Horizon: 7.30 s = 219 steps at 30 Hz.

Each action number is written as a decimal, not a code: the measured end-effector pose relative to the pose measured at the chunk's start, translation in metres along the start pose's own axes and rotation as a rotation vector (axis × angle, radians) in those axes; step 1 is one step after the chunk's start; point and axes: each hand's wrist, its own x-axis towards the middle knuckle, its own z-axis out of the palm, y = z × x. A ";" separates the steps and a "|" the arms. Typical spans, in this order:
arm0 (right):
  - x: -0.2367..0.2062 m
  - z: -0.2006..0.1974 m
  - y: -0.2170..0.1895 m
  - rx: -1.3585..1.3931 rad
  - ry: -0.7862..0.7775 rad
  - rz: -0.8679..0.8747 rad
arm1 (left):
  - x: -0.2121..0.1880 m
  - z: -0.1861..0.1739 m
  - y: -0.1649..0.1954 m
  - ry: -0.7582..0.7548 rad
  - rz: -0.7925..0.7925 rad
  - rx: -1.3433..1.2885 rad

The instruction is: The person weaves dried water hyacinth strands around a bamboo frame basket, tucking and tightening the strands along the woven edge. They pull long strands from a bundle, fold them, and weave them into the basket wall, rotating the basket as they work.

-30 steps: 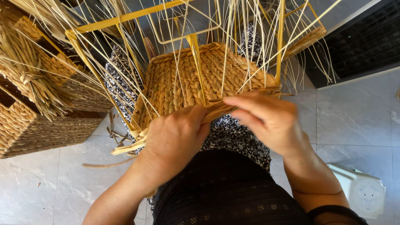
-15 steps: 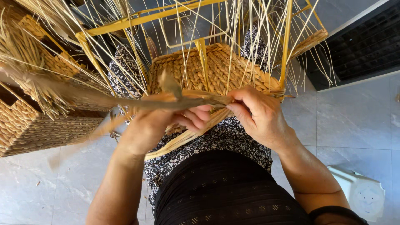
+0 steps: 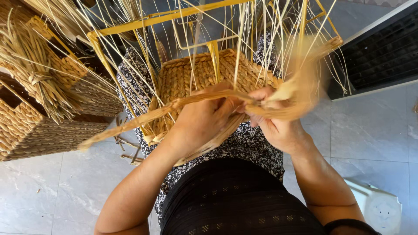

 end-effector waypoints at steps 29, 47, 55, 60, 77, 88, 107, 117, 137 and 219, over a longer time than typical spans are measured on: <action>0.018 0.011 -0.024 -0.124 0.048 -0.054 | -0.048 0.020 -0.023 0.526 0.501 0.808; 0.009 0.012 -0.014 -0.023 0.116 0.127 | -0.068 0.024 -0.004 0.413 0.373 0.691; 0.011 0.012 -0.014 -0.047 0.122 0.133 | -0.049 0.038 -0.014 0.391 0.321 0.786; 0.011 0.006 -0.011 -0.013 0.108 0.169 | -0.046 0.028 -0.014 0.336 0.320 0.850; 0.018 0.020 -0.033 -0.361 0.023 -0.158 | -0.066 -0.023 0.029 0.481 0.455 0.928; 0.010 0.029 -0.019 -0.228 0.152 -0.083 | -0.058 0.017 -0.006 0.383 0.430 0.927; 0.016 0.042 -0.026 -0.351 0.299 -0.081 | -0.038 0.007 -0.011 0.245 0.126 0.149; 0.026 0.036 -0.021 -0.606 0.021 0.052 | -0.007 0.003 -0.026 0.167 0.104 -0.069; 0.012 0.034 0.005 -0.210 0.345 -0.233 | -0.086 -0.013 -0.064 0.342 -0.005 -0.961; 0.026 0.035 -0.031 -0.387 0.000 -0.087 | -0.104 -0.041 0.031 0.564 0.744 0.794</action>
